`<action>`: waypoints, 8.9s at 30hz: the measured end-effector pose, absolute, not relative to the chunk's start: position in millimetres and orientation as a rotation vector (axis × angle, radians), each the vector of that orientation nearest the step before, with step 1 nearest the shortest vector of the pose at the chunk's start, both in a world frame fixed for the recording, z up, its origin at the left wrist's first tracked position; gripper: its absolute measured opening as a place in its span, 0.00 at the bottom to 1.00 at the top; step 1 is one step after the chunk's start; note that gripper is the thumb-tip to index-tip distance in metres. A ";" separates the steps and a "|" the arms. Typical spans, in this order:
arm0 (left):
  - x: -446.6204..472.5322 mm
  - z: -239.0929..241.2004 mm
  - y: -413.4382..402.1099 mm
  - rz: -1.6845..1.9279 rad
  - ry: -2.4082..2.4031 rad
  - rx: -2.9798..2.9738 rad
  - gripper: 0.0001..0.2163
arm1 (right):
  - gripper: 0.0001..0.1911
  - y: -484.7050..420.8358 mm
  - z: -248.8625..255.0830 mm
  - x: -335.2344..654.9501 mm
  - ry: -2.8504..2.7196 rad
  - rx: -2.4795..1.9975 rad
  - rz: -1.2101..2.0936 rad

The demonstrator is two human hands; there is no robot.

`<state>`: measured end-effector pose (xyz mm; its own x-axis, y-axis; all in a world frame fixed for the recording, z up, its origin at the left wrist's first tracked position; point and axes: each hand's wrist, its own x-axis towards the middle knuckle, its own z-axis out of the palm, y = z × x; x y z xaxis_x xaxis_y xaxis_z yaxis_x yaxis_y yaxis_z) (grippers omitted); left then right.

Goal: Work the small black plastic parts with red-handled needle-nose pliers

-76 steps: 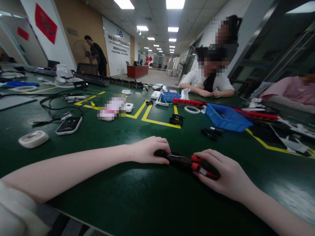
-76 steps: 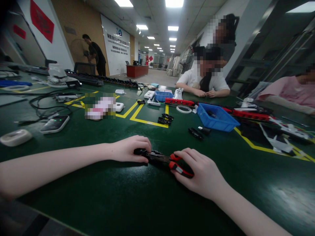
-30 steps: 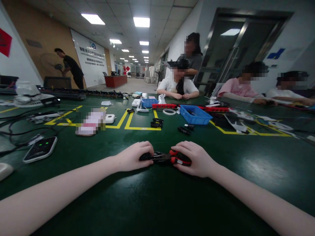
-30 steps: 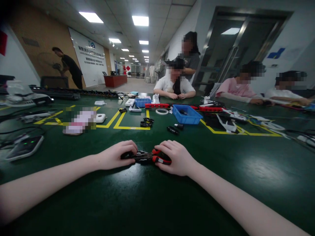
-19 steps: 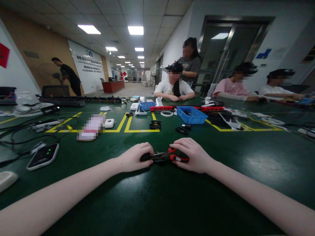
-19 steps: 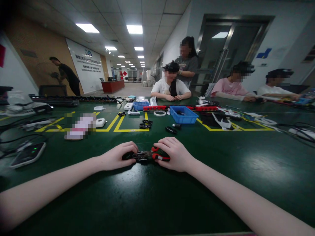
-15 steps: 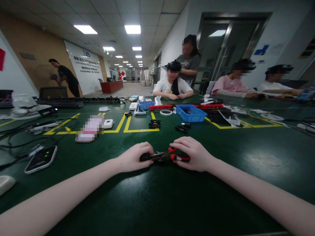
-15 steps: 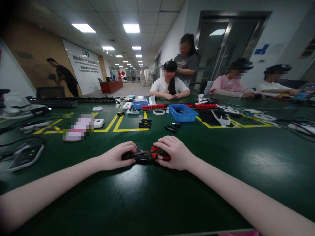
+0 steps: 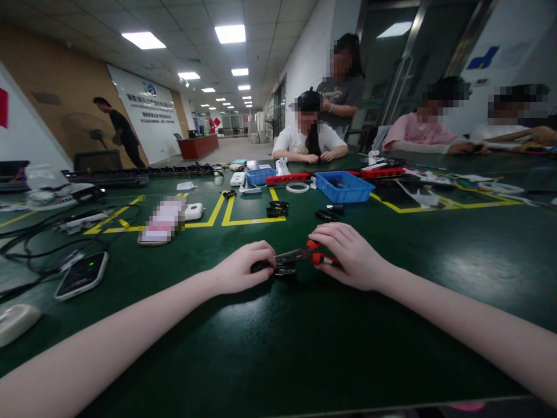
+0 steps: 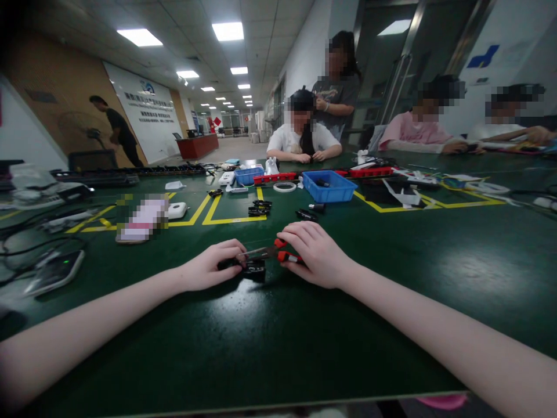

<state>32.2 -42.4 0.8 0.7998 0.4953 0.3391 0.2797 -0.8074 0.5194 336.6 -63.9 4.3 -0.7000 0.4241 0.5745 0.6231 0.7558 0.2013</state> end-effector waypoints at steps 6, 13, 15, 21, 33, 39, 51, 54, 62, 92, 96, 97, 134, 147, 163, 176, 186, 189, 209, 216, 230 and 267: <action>31.1 -0.4 -41.1 0.625 0.593 2.537 0.03 | 0.21 -66.5 4.3 333.8 -2.527 -0.732 -0.530; 30.5 1.1 -42.2 0.606 0.597 2.560 0.03 | 0.25 -65.7 3.5 333.6 -2.513 -0.742 -0.549; 30.1 1.6 -42.6 0.593 0.601 2.579 0.04 | 0.25 -65.8 3.7 333.5 -2.510 -0.736 -0.562; 30.4 2.3 -44.6 0.572 0.640 2.645 0.07 | 0.24 -66.6 3.3 333.7 -2.465 -0.758 -0.628; 30.6 4.0 -46.3 0.509 0.713 2.680 0.17 | 0.23 -66.3 1.3 334.0 -2.463 -0.777 -0.582; 29.7 1.5 -44.3 0.519 0.703 2.654 0.21 | 0.22 -65.9 1.8 332.6 -2.464 -0.726 -0.580; 29.1 0.0 -43.9 0.520 0.690 2.650 0.20 | 0.21 -65.0 3.5 332.0 -2.515 -0.684 -0.531; 29.2 0.2 -44.4 0.528 0.682 2.658 0.19 | 0.20 -64.4 3.2 331.2 -2.516 -0.630 -0.520; 28.7 0.7 -44.7 0.536 0.663 2.725 0.18 | 0.19 -62.5 2.7 332.3 -2.544 -0.627 -0.480; 27.3 3.8 -44.9 0.579 0.497 2.679 0.12 | 0.19 -59.4 4.4 333.8 -2.523 -0.626 -0.559; 27.2 3.0 -43.9 0.580 0.482 2.677 0.13 | 0.19 -59.6 4.7 333.5 -2.518 -0.622 -0.569; 27.1 3.0 -43.8 0.581 0.476 2.678 0.13 | 0.19 -59.6 4.8 333.4 -2.513 -0.620 -0.569; 27.7 3.4 -44.3 0.566 0.462 2.701 0.13 | 0.21 -60.1 4.0 335.3 -2.512 -0.685 -0.469; 27.3 4.7 -46.2 0.549 0.514 2.681 0.18 | 0.20 -62.1 4.6 334.0 -2.470 -0.677 -0.543; 27.1 4.7 -45.8 0.522 0.491 2.720 0.13 | 0.20 -62.6 5.5 334.0 -2.486 -0.642 -0.567; 27.7 2.7 -45.6 0.559 0.515 2.688 0.10 | 0.19 -61.0 2.8 332.9 -2.496 -0.599 -0.579; 27.3 2.6 -45.0 0.560 0.521 2.646 0.09 | 0.19 -63.4 3.6 333.4 -2.498 -0.602 -0.600; 27.1 1.8 -44.8 0.573 0.513 2.639 0.09 | 0.19 -63.5 3.5 333.7 -2.499 -0.611 -0.595; 27.8 -3.1 -41.0 0.657 0.467 2.462 0.11 | 0.21 -61.7 2.9 332.8 -2.452 -0.652 -0.617; 27.0 -2.6 -38.4 0.697 0.517 2.382 0.09 | 0.21 -62.5 2.9 334.0 -2.440 -0.681 -0.618; 25.9 -2.2 -33.7 0.660 0.643 2.254 0.11 | 0.20 -62.6 2.2 333.6 -2.435 -0.765 -0.579; 24.8 -3.5 -30.9 0.638 0.563 2.354 0.09 | 0.19 -59.9 2.1 335.3 -2.513 -0.741 -0.437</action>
